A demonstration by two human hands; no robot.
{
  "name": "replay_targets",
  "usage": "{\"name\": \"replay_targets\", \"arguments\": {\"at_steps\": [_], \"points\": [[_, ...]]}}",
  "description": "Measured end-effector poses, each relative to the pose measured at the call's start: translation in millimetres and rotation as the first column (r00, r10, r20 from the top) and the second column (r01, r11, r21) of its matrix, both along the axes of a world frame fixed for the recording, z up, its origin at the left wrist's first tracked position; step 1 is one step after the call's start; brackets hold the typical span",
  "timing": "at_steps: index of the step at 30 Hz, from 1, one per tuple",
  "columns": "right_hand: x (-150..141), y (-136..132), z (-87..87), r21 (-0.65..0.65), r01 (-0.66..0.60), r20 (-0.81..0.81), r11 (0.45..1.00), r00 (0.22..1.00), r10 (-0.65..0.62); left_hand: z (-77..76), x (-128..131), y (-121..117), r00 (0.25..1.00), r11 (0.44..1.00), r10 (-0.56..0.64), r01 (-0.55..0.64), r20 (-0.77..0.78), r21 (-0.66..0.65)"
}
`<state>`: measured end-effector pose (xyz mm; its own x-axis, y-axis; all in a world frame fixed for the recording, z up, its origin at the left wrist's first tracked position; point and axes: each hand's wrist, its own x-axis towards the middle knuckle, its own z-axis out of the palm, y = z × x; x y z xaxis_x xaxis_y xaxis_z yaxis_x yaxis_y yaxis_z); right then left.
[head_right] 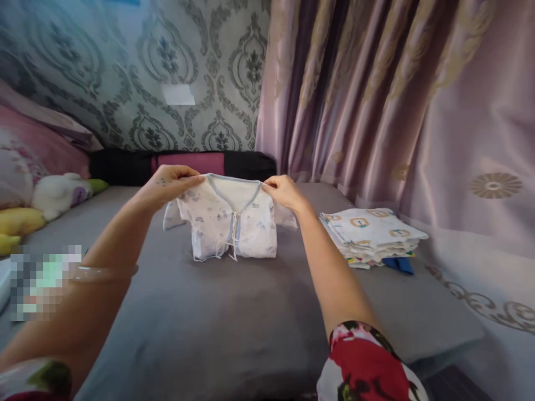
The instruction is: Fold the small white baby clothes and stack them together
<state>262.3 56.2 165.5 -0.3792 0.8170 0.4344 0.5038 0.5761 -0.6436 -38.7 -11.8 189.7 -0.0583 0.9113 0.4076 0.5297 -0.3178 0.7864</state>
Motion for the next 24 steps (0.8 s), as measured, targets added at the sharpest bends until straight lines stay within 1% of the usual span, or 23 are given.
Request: {"name": "replay_targets", "arguments": {"at_steps": [1, 2, 3, 4, 5, 7, 8, 9, 11, 12, 15, 16, 19, 22, 24], "points": [[-2.1, 0.9, 11.2, 0.050, 0.013, 0.009, 0.999, 1.000, -0.014, 9.2, -1.3, -1.3, 0.999, 0.995, 0.044, -0.042, -0.020, 0.085], [-4.9, 0.5, 22.0, 0.098, 0.029, 0.004, 0.995, 1.000, -0.030, 17.6, -2.0, -2.7, 0.994, 0.979, 0.103, -0.096, -0.031, 0.181], [-8.3, -0.9, 31.9, 0.144, 0.047, -0.008, 0.988, 0.999, -0.046, 24.8, -2.4, -4.0, 0.986, 0.952, 0.160, -0.144, -0.040, 0.271], [-12.2, -3.1, 40.5, 0.182, 0.063, -0.015, 0.981, 0.998, -0.061, 30.4, -2.6, -4.8, 0.979, 0.928, 0.195, -0.163, -0.063, 0.336], [-16.2, -5.6, 47.5, 0.206, 0.070, -0.004, 0.976, 0.997, -0.071, 34.3, -2.8, -5.0, 0.974, 0.919, 0.198, -0.145, -0.109, 0.367], [-24.1, -10.0, 56.8, 0.217, 0.065, 0.061, 0.974, 0.995, -0.080, 38.0, -3.6, -3.5, 0.961, 0.932, 0.155, -0.066, -0.229, 0.357], [-27.6, -11.3, 59.5, 0.222, 0.068, 0.083, 0.973, 0.993, -0.089, 38.4, -4.1, -1.8, 0.953, 0.932, 0.160, -0.061, -0.256, 0.357], [-30.7, -11.7, 61.4, 0.242, 0.086, 0.075, 0.966, 0.991, -0.107, 38.4, -4.5, 0.1, 0.948, 0.919, 0.201, -0.096, -0.246, 0.381], [-35.8, -10.3, 63.4, 0.310, 0.154, 0.001, 0.938, 0.987, -0.162, 38.2, -4.3, 4.2, 0.934, 0.865, 0.319, -0.219, -0.159, 0.451], [-38.0, -8.7, 63.8, 0.339, 0.173, -0.018, 0.925, 0.984, -0.178, 38.2, -3.6, 6.2, 0.930, 0.856, 0.339, -0.244, -0.139, 0.457], [-42.8, -3.1, 63.7, 0.351, 0.134, 0.054, 0.927, 0.985, -0.163, 37.5, -0.5, 11.6, 0.945, 0.906, 0.268, -0.180, -0.188, 0.384], [-43.8, -1.3, 63.1, 0.352, 0.132, 0.059, 0.927, 0.985, -0.163, 36.7, 0.1, 13.5, 0.948, 0.910, 0.263, -0.182, -0.179, 0.372], [-44.5, 3.4, 59.8, 0.353, 0.176, 0.019, 0.919, 0.981, -0.195, 32.3, -1.2, 20.2, 0.956, 0.909, 0.282, -0.241, -0.075, 0.341], [-43.1, 7.6, 56.1, 0.308, 0.164, 0.043, 0.937, 0.982, -0.186, 26.7, -4.9, 27.2, 0.974, 0.942, 0.227, -0.224, 0.017, 0.252], [-42.0, 9.5, 55.1, 0.291, 0.172, 0.018, 0.941, 0.982, -0.186, 24.1, -6.4, 30.5, 0.975, 0.949, 0.205, -0.220, 0.089, 0.227]]}}
